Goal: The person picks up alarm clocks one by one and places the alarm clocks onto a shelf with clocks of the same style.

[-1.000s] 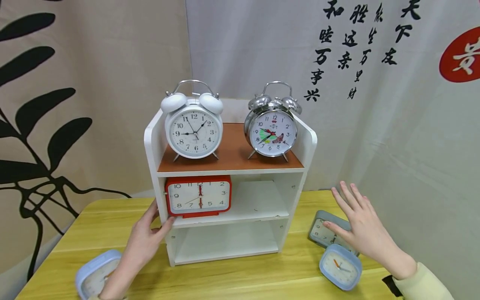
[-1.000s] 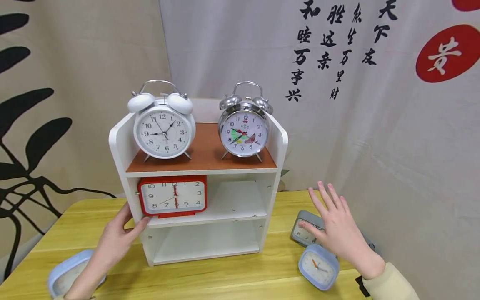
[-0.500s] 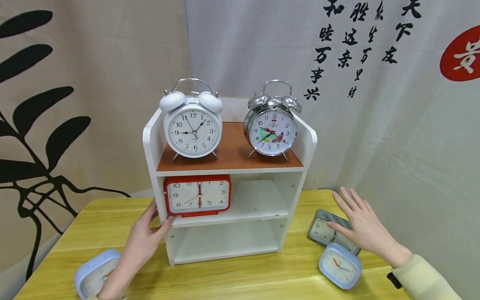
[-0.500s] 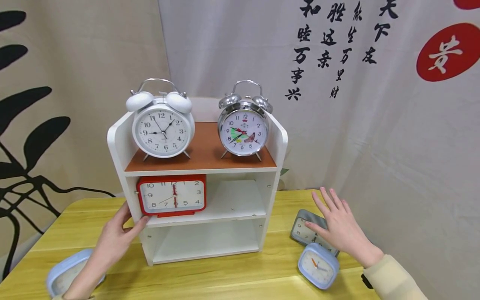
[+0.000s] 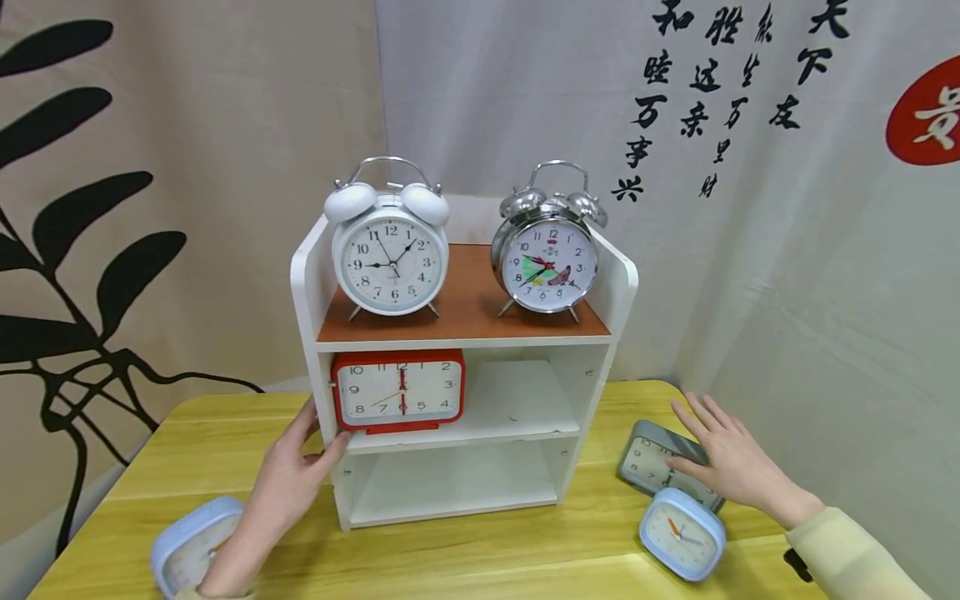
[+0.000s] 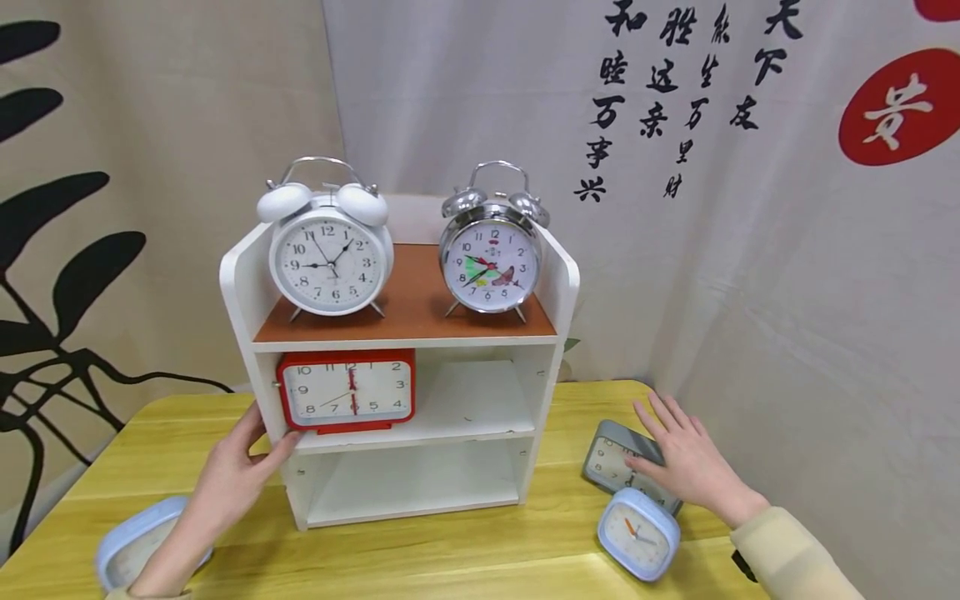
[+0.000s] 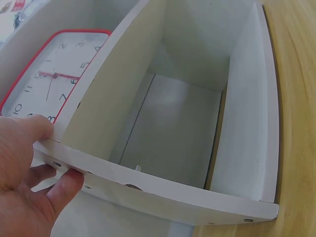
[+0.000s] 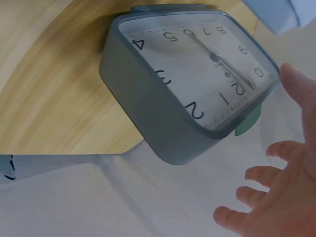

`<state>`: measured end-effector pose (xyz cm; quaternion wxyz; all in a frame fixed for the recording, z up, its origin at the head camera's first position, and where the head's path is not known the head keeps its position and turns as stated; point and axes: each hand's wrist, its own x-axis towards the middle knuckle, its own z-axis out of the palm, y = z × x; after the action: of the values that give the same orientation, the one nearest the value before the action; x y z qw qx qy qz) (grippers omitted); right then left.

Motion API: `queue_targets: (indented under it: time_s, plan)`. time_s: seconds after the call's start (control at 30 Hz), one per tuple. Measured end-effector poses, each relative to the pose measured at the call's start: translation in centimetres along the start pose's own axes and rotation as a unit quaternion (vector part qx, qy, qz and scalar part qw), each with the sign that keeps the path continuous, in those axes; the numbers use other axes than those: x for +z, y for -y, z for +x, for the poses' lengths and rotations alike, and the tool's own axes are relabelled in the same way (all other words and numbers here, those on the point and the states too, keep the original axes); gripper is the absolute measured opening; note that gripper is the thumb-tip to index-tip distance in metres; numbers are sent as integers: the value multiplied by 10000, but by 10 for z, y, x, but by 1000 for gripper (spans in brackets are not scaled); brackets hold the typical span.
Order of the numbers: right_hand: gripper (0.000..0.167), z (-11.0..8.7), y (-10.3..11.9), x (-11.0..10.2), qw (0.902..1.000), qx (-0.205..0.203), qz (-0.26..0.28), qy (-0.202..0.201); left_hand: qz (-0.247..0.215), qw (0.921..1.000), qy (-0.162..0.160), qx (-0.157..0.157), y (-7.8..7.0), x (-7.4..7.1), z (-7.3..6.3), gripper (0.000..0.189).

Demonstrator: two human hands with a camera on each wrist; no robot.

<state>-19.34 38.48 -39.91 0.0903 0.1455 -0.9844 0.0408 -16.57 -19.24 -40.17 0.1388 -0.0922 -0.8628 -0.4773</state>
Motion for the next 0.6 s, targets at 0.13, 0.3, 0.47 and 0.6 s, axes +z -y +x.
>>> queue_targets:
  time_s: [0.13,0.3,0.47,0.6]
  plan:
    - [94,-1,-4,3,9999,-26,-93,43,-12,10000,-5,22,-1,0,1,71]
    - [97,0,-8,6,9998,-64,-182,76,11,10000,0,41,-2,0,2,71]
    - [95,1,-9,8,9997,-164,-178,62,20,10000,3,35,-2,0,1,71]
    - [92,1,-10,10,9997,-201,-140,32,63,10000,42,-18,-1,0,1,72]
